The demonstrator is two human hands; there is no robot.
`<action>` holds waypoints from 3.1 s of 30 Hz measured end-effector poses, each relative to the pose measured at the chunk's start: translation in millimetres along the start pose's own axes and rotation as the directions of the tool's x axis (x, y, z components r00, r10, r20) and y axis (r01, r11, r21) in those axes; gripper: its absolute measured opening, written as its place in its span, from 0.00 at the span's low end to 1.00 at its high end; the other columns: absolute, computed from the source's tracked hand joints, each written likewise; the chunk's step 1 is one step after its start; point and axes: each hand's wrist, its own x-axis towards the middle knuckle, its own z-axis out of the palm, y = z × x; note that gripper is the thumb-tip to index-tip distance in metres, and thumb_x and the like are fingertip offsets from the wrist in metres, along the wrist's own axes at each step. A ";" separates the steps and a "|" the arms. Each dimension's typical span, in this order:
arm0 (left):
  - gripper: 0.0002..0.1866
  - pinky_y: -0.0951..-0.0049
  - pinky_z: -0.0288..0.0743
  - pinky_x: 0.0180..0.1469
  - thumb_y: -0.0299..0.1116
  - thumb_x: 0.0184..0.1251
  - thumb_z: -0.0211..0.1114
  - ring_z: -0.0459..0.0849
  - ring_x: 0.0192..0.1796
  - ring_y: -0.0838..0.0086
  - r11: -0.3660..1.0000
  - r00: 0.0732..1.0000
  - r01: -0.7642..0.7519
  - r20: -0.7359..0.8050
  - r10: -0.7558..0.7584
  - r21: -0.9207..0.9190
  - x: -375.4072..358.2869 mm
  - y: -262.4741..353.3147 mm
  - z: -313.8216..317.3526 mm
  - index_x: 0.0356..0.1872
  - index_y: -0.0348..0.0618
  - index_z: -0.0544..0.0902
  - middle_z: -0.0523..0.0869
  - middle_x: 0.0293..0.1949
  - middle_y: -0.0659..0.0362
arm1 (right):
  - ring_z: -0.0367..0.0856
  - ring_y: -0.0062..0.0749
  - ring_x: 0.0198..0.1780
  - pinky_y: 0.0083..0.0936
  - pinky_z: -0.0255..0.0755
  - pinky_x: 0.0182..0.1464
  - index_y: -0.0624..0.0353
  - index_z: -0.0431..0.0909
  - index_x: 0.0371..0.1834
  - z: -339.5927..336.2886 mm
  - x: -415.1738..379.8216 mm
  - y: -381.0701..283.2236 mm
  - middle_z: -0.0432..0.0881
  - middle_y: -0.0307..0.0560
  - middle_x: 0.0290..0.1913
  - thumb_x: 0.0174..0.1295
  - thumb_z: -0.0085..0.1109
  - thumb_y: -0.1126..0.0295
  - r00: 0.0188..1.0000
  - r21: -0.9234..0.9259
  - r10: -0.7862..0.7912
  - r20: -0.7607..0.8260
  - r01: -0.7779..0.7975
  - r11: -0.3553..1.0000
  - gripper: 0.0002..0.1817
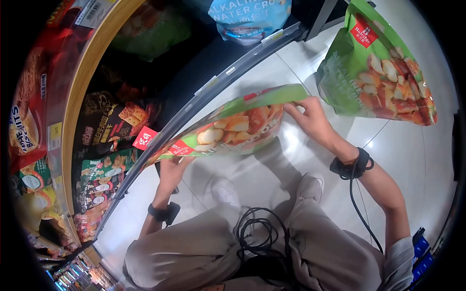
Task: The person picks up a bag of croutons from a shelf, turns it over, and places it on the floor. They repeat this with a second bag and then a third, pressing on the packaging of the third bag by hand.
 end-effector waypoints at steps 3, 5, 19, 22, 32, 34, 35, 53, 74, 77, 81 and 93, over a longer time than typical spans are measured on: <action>0.19 0.68 0.70 0.66 0.22 0.65 0.67 0.81 0.58 0.72 0.989 0.996 0.055 0.066 -0.065 0.139 8.1 -27.5 6.3 0.57 0.32 0.78 0.84 0.53 0.56 | 0.83 0.39 0.37 0.32 0.74 0.41 0.63 0.80 0.48 1.0 -3.7 8.1 0.86 0.51 0.39 0.61 0.57 0.79 0.998 -0.091 0.010 0.059 -0.004 0.996 0.12; 0.19 0.67 0.71 0.65 0.23 0.64 0.67 0.81 0.56 0.72 0.991 0.995 -0.028 0.101 0.015 0.130 16.1 -33.1 15.5 0.57 0.33 0.78 0.85 0.53 0.56 | 0.83 0.51 0.48 0.37 0.76 0.48 0.61 0.77 0.56 3.6 -6.9 17.5 0.84 0.56 0.49 0.58 0.54 0.83 0.987 -0.178 0.040 0.158 -0.012 0.984 0.21; 0.19 0.67 0.76 0.57 0.23 0.64 0.67 0.79 0.56 0.70 0.897 0.976 -0.195 0.172 0.136 0.396 45.5 -154.6 34.8 0.56 0.35 0.78 0.82 0.54 0.54 | 0.80 0.59 0.48 0.46 0.75 0.50 0.59 0.77 0.53 32.6 -18.1 75.4 0.83 0.59 0.46 0.60 0.56 0.75 0.963 -0.482 0.171 0.209 -0.051 0.875 0.17; 0.18 0.67 0.76 0.56 0.23 0.65 0.65 0.79 0.55 0.70 0.860 0.980 -0.127 0.197 0.031 0.495 47.7 -148.6 33.2 0.56 0.34 0.78 0.83 0.53 0.54 | 0.81 0.58 0.44 0.46 0.76 0.47 0.56 0.80 0.55 35.8 -12.1 85.0 0.84 0.58 0.41 0.61 0.55 0.75 0.963 -0.531 0.201 0.181 -0.077 0.844 0.18; 0.09 0.73 0.72 0.37 0.21 0.66 0.62 0.77 0.30 0.78 0.991 0.986 -0.001 0.167 -0.023 0.137 7.1 -65.0 60.3 0.45 0.31 0.81 0.83 0.29 0.62 | 0.81 0.54 0.35 0.40 0.74 0.40 0.58 0.82 0.48 11.4 -54.3 81.0 0.83 0.59 0.32 0.67 0.57 0.70 0.958 -0.379 0.191 0.216 -0.098 0.920 0.10; 0.08 0.77 0.71 0.37 0.22 0.67 0.62 0.77 0.31 0.82 0.997 0.984 0.062 0.166 -0.069 0.046 -0.6 -42.8 64.1 0.45 0.31 0.81 0.83 0.29 0.63 | 0.80 0.46 0.32 0.38 0.74 0.39 0.59 0.82 0.48 12.3 -79.9 68.6 0.83 0.57 0.32 0.68 0.57 0.68 0.942 -0.248 0.270 0.199 -0.218 0.944 0.10; 0.07 0.81 0.71 0.36 0.23 0.69 0.62 0.76 0.32 0.86 0.992 0.980 0.120 0.163 -0.112 -0.040 -4.4 -39.5 66.5 0.45 0.32 0.81 0.83 0.29 0.65 | 0.79 0.39 0.30 0.35 0.74 0.39 0.60 0.82 0.48 13.7 -91.9 63.8 0.84 0.55 0.31 0.69 0.57 0.67 0.921 -0.107 0.340 0.191 -0.324 0.940 0.11; 0.18 0.71 0.83 0.50 0.31 0.75 0.60 0.85 0.50 0.73 0.731 0.705 0.650 0.526 -0.476 -0.210 -73.2 -120.0 107.1 0.61 0.35 0.73 0.86 0.49 0.56 | 0.76 0.25 0.34 0.28 0.74 0.43 0.66 0.81 0.48 12.7 -185.6 78.4 0.85 0.51 0.36 0.70 0.55 0.70 0.666 -0.203 0.722 0.188 -0.693 0.692 0.11; 0.18 0.65 0.84 0.55 0.34 0.71 0.65 0.86 0.50 0.68 0.596 0.606 0.767 0.569 -0.555 -0.236 -70.3 -117.7 100.7 0.55 0.32 0.79 0.85 0.51 0.53 | 0.79 0.35 0.43 0.32 0.72 0.50 0.66 0.81 0.51 14.4 -200.4 108.1 0.81 0.53 0.44 0.72 0.56 0.64 0.718 -0.153 0.571 0.398 -0.562 0.813 0.15; 0.18 0.66 0.85 0.53 0.34 0.72 0.64 0.86 0.50 0.69 0.654 0.618 0.738 0.559 -0.554 -0.167 -68.4 -110.8 95.2 0.56 0.33 0.79 0.85 0.51 0.53 | 0.79 0.35 0.41 0.32 0.73 0.48 0.65 0.81 0.49 14.5 -203.8 110.9 0.81 0.52 0.42 0.72 0.57 0.65 0.760 -0.125 0.538 0.366 -0.532 0.837 0.14; 0.17 0.66 0.85 0.52 0.33 0.73 0.63 0.86 0.50 0.69 0.684 0.634 0.714 0.554 -0.540 -0.151 -67.7 -108.3 88.7 0.56 0.33 0.79 0.85 0.51 0.53 | 0.78 0.34 0.40 0.31 0.73 0.46 0.65 0.81 0.48 6.6 -194.4 100.3 0.80 0.51 0.40 0.71 0.58 0.67 0.757 -0.147 0.505 0.413 -0.492 0.858 0.12; 0.16 0.64 0.83 0.54 0.33 0.75 0.59 0.84 0.53 0.70 0.735 0.676 0.676 0.441 -0.590 -0.052 -57.2 -99.1 89.8 0.57 0.35 0.79 0.86 0.51 0.55 | 0.78 0.32 0.38 0.30 0.72 0.45 0.64 0.82 0.47 -6.2 -173.0 84.9 0.80 0.50 0.37 0.71 0.57 0.65 0.748 -0.128 0.467 0.472 -0.466 0.876 0.13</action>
